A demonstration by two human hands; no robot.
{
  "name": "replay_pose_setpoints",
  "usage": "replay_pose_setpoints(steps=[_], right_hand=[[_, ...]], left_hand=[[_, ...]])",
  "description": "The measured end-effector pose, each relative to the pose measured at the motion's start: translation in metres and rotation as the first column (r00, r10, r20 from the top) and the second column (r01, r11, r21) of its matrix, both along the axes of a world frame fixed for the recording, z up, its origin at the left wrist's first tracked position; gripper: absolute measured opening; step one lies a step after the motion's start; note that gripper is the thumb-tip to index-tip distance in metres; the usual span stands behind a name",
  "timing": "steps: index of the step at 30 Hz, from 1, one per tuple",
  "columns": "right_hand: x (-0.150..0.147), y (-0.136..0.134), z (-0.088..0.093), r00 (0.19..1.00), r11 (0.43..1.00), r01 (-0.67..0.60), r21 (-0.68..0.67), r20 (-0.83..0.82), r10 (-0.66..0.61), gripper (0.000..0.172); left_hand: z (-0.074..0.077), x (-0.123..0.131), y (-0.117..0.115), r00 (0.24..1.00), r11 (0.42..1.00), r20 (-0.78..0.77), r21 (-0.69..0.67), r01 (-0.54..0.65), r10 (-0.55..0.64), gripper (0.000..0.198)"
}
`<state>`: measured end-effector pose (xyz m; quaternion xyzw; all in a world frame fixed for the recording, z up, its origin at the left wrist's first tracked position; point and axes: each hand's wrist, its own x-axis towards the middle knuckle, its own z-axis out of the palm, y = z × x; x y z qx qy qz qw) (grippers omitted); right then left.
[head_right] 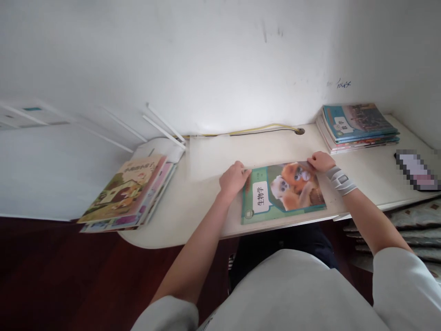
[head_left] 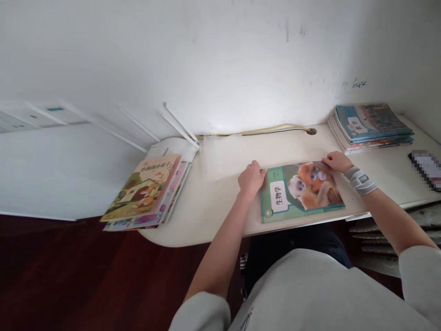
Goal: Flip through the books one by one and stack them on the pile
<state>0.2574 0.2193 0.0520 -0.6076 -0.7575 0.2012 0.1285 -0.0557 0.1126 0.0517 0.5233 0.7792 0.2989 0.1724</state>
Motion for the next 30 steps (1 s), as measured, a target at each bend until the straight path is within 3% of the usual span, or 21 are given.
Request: replay_pose_setpoints(steps=[3,6,9,14,16,19,21,22,23,25,26,28,30], right_hand=[[-0.01,-0.008,0.001,0.986,0.984,0.022,0.174,0.157,-0.05,0.02],[-0.025,-0.023,0.001,0.934,0.913,-0.245,0.326,0.333,0.132,0.026],[-0.039,-0.033,-0.001,0.86,0.845,-0.444,0.3,0.408,0.307,0.031],[-0.049,-0.033,-0.001,0.87,0.88,-0.397,0.262,0.412,0.27,0.032],[-0.048,-0.039,0.005,0.897,0.878,-0.357,0.318,0.378,0.228,0.029],[-0.042,-0.067,0.021,0.961,0.879,-0.273,0.392,0.161,0.227,0.027],[-0.033,-0.1,0.027,0.951,0.938,-0.252,0.237,-0.12,0.286,0.029],[-0.028,-0.118,0.027,0.915,0.957,-0.281,0.067,-0.283,0.288,0.034],[-0.023,-0.138,0.024,0.872,0.936,-0.324,-0.141,-0.428,0.237,0.04],[-0.014,-0.176,0.008,0.816,0.805,-0.345,-0.483,-0.579,0.002,0.049],[-0.011,-0.193,-0.002,0.785,0.735,-0.349,-0.582,-0.609,-0.109,0.053],[-0.008,-0.22,-0.023,0.691,0.662,-0.322,-0.677,-0.646,-0.324,0.055],[-0.01,-0.237,-0.04,0.561,0.648,-0.288,-0.705,-0.673,-0.482,0.052]], left_hand=[[0.003,0.013,0.0,0.889,0.972,-0.398,-0.026,0.234,-0.225,0.027],[0.002,0.029,0.004,0.806,0.912,-0.441,-0.082,0.401,-0.394,0.027],[0.0,0.041,0.013,0.806,0.899,-0.414,-0.079,0.432,-0.424,0.024],[-0.001,0.047,0.029,0.834,0.906,-0.366,-0.065,0.419,-0.412,0.021],[-0.002,0.046,0.034,0.845,0.909,-0.348,-0.065,0.411,-0.407,0.022],[-0.003,0.046,0.037,0.854,0.906,-0.315,-0.055,0.42,-0.414,0.021],[-0.003,0.046,0.037,0.855,0.897,-0.286,-0.04,0.44,-0.432,0.02],[-0.003,0.045,0.037,0.856,0.893,-0.271,-0.033,0.449,-0.441,0.02],[-0.002,0.045,0.037,0.857,0.889,-0.255,-0.029,0.457,-0.448,0.018],[-0.001,0.043,0.038,0.857,0.882,-0.222,-0.034,0.471,-0.466,0.016],[0.0,0.042,0.039,0.855,0.877,-0.204,-0.042,0.479,-0.477,0.015],[0.002,0.041,0.039,0.848,0.864,-0.168,-0.067,0.499,-0.503,0.013],[0.003,0.043,0.035,0.842,0.854,-0.142,-0.091,0.513,-0.521,0.012]])
